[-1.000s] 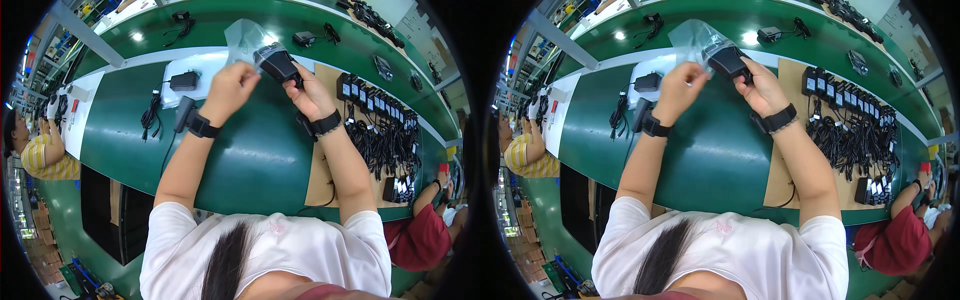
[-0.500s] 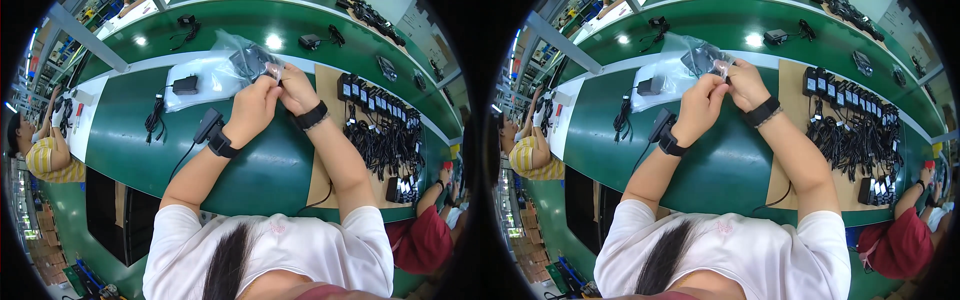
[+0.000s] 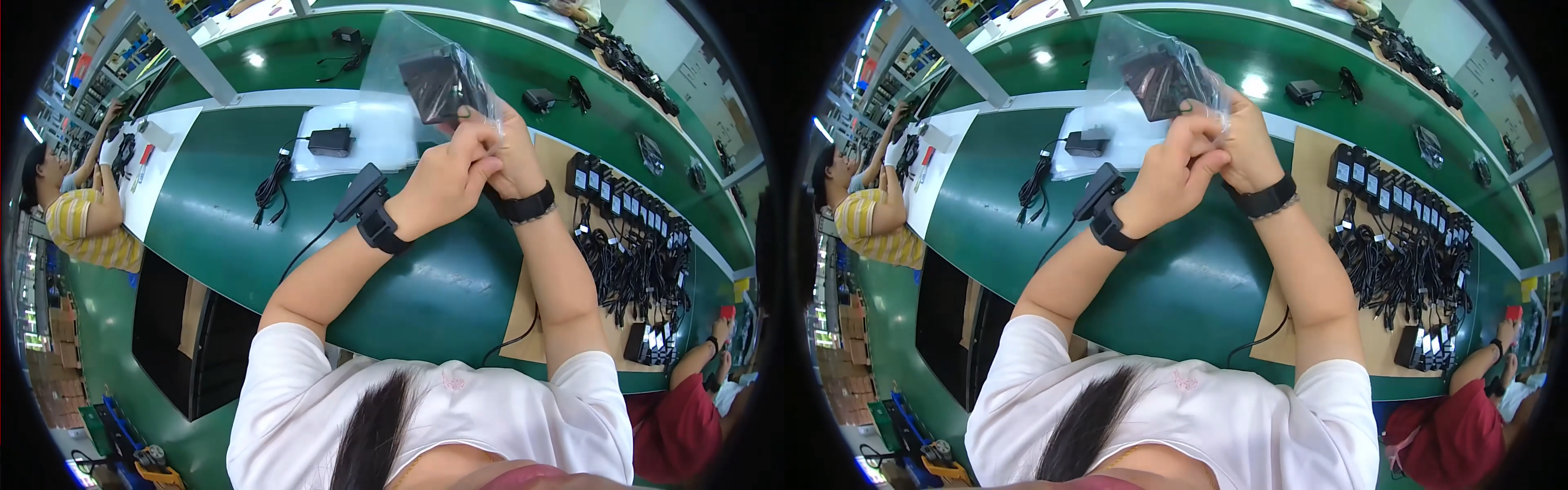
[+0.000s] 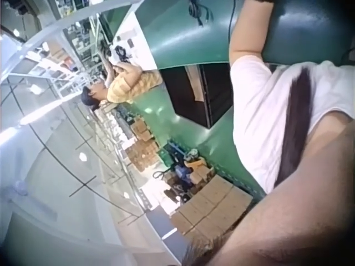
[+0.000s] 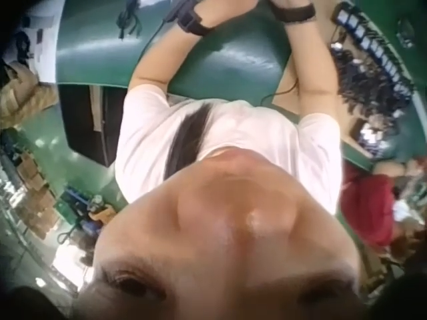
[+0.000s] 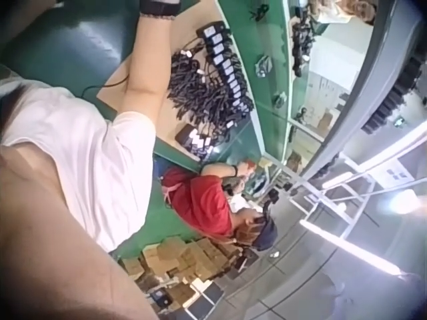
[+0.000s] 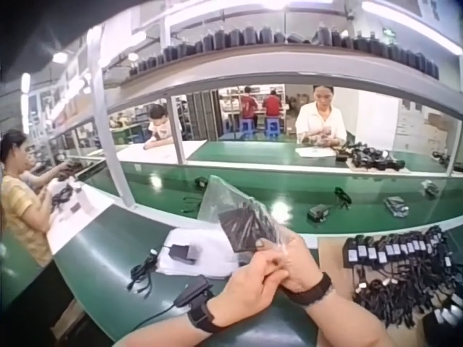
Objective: The person packages power adapters by hand, picking up an adapter, wrapping its cord, and placing it into a plastic bag before setting it aside. They repeat this process for several more adapters throughout the video.
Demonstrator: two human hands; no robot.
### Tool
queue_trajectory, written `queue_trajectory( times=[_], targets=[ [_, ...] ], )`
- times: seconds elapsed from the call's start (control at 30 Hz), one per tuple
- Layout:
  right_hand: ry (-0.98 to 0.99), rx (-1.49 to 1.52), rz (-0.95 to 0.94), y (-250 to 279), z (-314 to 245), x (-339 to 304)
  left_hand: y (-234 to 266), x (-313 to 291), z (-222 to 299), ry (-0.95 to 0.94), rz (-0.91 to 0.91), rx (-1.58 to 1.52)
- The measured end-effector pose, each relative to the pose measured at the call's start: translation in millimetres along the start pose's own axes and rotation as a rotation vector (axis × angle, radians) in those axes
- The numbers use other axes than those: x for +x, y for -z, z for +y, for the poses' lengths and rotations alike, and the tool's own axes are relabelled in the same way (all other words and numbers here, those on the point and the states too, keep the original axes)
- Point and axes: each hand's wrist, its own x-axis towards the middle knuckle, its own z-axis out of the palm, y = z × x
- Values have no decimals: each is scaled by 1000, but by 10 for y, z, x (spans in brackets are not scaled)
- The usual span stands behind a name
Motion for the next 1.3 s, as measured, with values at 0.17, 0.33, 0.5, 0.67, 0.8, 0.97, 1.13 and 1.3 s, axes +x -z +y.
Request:
queue_trajectory(
  times=[0.17,0.33,0.5,0.67,0.8,0.97,1.13,1.3],
  targets=[
    [83,-17,-21,90,-38,-63,656,198,378,-10,315,502],
    [-20,-16,-130,-35,52,-168,874,228,-211,433,239,47],
    [-68,93,57,-183,244,-243,117,-59,-326,320,387,-513],
    [126,-160,211,-201,328,-251,-145,-211,-522,286,423,-748],
    [233,-503,188,-56,396,-203,108,-103,-449,584,201,-1063],
    [759,-1386,2,29,458,-164,225,-159,-675,713,217,-1274],
    [660,-1350,-55,36,427,-150,312,-161,-829,746,258,-1328],
    [621,-1150,110,49,309,-199,399,-41,-752,706,442,-1270]
  ],
)
